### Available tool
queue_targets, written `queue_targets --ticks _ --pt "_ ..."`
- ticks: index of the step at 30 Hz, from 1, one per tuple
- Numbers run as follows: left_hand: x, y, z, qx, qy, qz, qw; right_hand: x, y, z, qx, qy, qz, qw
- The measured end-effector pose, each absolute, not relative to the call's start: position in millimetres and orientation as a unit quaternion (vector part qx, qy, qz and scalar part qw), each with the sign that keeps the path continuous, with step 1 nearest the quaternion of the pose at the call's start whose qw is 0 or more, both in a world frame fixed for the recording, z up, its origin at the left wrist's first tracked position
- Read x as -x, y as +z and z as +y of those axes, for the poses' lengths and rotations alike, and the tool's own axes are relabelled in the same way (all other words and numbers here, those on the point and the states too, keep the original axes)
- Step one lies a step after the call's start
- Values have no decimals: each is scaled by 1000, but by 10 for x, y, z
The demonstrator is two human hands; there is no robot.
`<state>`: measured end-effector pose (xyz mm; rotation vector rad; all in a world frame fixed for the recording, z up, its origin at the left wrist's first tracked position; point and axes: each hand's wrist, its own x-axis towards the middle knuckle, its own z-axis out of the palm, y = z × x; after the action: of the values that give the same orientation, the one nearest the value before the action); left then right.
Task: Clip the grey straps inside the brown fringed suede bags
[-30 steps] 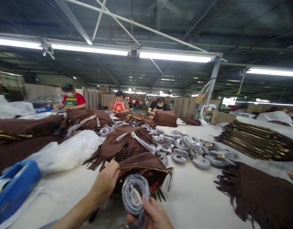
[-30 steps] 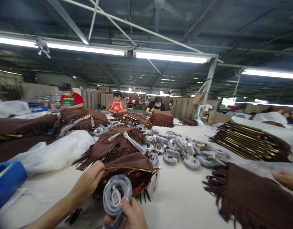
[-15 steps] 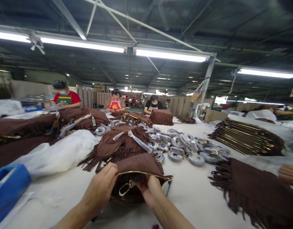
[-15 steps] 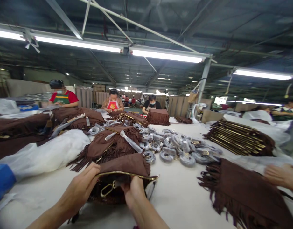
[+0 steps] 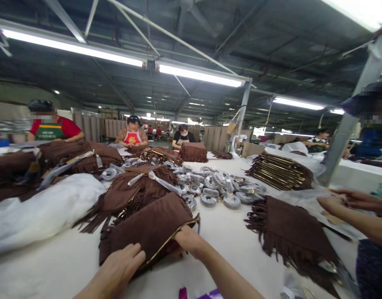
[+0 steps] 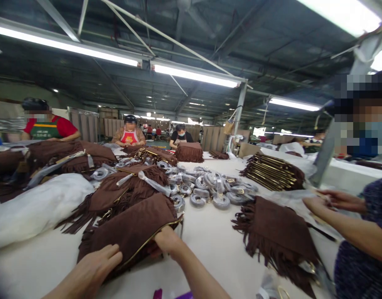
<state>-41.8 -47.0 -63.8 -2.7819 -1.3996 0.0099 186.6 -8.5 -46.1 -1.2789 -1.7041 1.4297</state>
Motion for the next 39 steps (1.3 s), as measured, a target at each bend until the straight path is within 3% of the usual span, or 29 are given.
queue_targets --ticks 3,7,9,13,17,24,29,31,34,39 --pt "499 -513 -419 895 16 -445 23 -2369 -281 -177 488 521 -653 253" --pt "640 -308 -367 878 49 -474 29 -2929 -123 -221 507 372 -691 356" --pt "692 -230 -351 864 72 -498 23 -3032 -176 -249 497 300 -736 350" --pt "674 -194 -379 849 88 -520 18 -2919 -383 -340 436 337 -782 291" --pt "351 -147 -589 863 41 -502 18 -2746 -392 -390 430 359 -758 333" --pt "-442 -73 -938 859 -114 -465 -181 -2549 -291 -456 516 480 -638 310" --pt "-758 -318 -942 757 -270 -430 -413 -2407 -421 -615 522 543 -551 360" --pt "-852 -404 -938 712 -311 -441 -449 -2385 -459 -650 525 504 -567 386" --pt "-923 -479 -934 692 -344 -489 -404 -2372 -451 -686 531 446 -611 381" --pt "-856 -419 -937 711 -301 -540 -334 -2308 -411 -762 512 175 -745 391"
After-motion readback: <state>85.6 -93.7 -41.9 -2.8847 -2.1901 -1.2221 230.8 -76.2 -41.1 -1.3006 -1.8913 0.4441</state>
